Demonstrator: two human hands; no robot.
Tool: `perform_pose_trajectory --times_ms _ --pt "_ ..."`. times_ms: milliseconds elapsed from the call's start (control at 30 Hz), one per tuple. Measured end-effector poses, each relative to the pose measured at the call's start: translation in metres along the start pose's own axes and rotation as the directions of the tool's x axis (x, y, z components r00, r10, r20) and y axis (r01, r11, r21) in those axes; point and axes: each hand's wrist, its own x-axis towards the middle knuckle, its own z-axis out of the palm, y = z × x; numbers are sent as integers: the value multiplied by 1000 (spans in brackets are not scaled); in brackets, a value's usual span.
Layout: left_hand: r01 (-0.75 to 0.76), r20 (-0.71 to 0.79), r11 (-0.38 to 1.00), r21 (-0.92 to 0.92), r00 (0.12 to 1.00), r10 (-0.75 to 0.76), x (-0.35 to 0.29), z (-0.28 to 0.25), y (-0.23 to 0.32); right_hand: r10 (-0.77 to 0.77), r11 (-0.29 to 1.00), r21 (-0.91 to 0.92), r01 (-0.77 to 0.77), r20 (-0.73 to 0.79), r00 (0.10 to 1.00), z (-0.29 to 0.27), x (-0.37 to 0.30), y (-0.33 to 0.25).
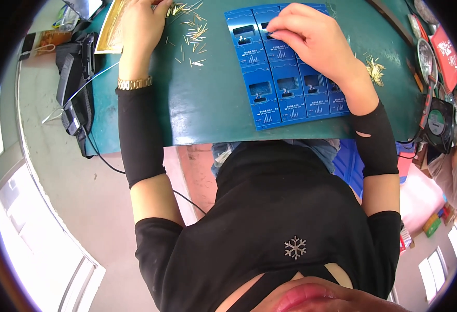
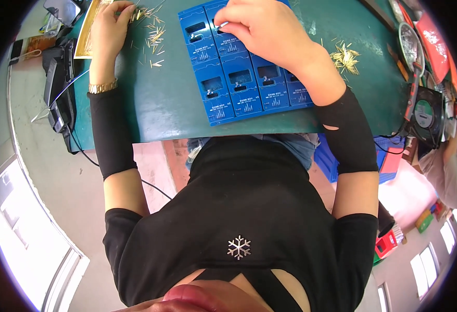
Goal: The person solders electronic components onto blue circuit board panels with a soldering iron and solder wire.
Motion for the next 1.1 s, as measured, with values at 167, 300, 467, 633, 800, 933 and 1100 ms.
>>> perform_pose_trajectory --times_ms 167,300,467,633,800,933,1100 --pt "85 53 996 -1 995 -85 13 -2 12 411 820 -548 -163 366 835 -16 10 -34" --pt "-147 81 968 206 988 132 23 12 -20 450 767 -626 -139 371 812 -16 15 -44" --pt "-428 7 846 319 893 449 24 42 -50 405 779 -601 -178 266 875 -19 -4 -41" --pt "-192 -175 980 47 965 197 16 10 -26 658 563 -497 -661 -214 722 -93 -32 -53" --pt "-233 -165 957 -176 965 205 -15 3 9 839 322 -528 -786 -227 495 -111 -54 -66" --pt "-365 -119 897 -247 931 346 -37 11 36 799 356 -630 -690 -178 574 -92 -51 -67" --pt "-138 57 822 -553 977 203 -62 20 58 822 277 -787 -551 -103 561 -75 -44 -73"
